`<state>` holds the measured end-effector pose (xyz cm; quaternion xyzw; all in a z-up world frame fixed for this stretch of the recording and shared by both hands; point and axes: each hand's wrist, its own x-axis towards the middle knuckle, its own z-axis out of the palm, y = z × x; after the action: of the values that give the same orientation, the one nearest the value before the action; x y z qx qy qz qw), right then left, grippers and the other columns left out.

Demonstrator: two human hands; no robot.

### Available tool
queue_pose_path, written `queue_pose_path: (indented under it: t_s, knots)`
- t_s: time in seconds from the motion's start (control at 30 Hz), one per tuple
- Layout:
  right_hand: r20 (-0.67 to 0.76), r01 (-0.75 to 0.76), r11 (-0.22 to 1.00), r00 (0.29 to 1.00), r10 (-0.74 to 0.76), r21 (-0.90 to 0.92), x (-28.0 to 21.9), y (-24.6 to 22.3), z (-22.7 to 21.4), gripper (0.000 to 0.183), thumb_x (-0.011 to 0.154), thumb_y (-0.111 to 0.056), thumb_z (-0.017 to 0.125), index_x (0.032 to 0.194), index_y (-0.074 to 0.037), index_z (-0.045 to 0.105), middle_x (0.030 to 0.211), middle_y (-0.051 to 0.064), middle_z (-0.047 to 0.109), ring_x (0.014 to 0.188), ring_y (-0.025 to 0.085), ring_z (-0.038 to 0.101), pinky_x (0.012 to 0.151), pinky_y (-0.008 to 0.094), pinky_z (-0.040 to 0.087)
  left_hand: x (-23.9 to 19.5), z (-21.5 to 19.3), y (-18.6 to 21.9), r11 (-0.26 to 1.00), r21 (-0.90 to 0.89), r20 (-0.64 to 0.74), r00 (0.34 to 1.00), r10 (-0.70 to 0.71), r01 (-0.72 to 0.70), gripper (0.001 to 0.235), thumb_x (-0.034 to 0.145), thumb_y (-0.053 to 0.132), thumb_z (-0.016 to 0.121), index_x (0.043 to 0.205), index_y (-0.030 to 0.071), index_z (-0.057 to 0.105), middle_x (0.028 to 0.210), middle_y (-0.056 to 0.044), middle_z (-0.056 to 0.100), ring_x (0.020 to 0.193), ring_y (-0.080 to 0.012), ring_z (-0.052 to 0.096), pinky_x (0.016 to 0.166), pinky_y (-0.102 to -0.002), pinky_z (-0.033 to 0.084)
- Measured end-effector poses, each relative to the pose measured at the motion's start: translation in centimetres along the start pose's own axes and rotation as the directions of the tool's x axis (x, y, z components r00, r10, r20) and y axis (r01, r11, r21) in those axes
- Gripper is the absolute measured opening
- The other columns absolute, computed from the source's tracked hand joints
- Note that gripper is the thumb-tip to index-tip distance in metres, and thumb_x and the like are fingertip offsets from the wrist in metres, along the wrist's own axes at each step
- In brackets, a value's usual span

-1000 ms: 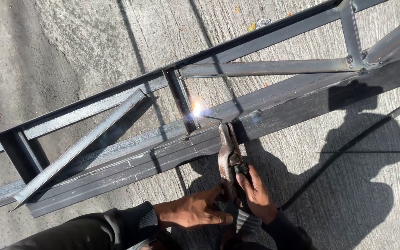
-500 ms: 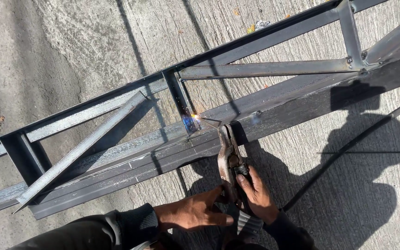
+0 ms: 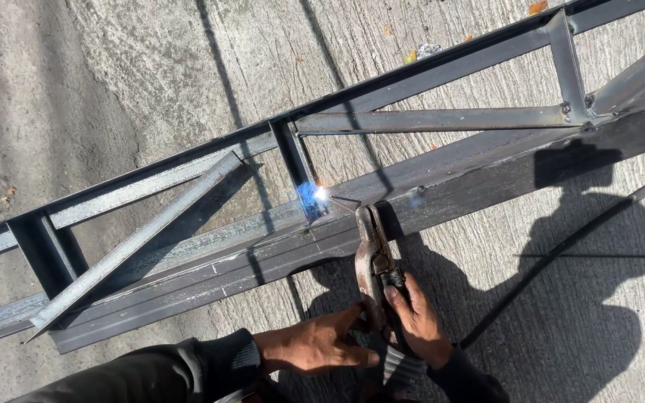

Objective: Welding various metal bars together to assemble a structural frame on a concrete surface.

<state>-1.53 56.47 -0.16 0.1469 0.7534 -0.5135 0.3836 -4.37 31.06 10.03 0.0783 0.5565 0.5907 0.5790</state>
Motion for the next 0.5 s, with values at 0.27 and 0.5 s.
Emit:
queue_pose_path:
  t_s: [0.27, 0.5]
  knots:
    - [-0.039, -0.144, 0.988, 0.989, 0.142, -0.058, 0.7, 1.9, 0.1, 0.083, 0.090, -0.059, 0.051, 0.160, -0.018, 0.033, 0.161, 0.011, 0.045, 0.150, 0.028, 0.043, 0.122, 0.043, 0.037, 0.4, -0.1, -1.0, 0.994, -0.021, -0.021, 0.994, 0.108, -0.108, 0.059, 0.094, 0.052, 0.059, 0.134, 0.011, 0.046, 0.126, -0.006, 0.059, 0.111, -0.0199, 0.061, 0.096, -0.036, 0.054]
    - [-0.138, -0.142, 0.979, 0.983, 0.121, -0.148, 3.0, 3.1, -0.7, 0.069, 0.092, -0.053, 0.057, 0.155, -0.026, 0.047, 0.151, 0.003, 0.063, 0.144, 0.020, 0.056, 0.117, 0.033, 0.042, 2.0, -1.2, -0.6, 0.952, 0.244, -0.119, 0.980, -0.160, 0.185, 0.071, 0.082, 0.069, 0.056, 0.137, 0.024, 0.051, 0.129, 0.001, 0.063, 0.110, -0.0152, 0.057, 0.091, -0.038, 0.047]
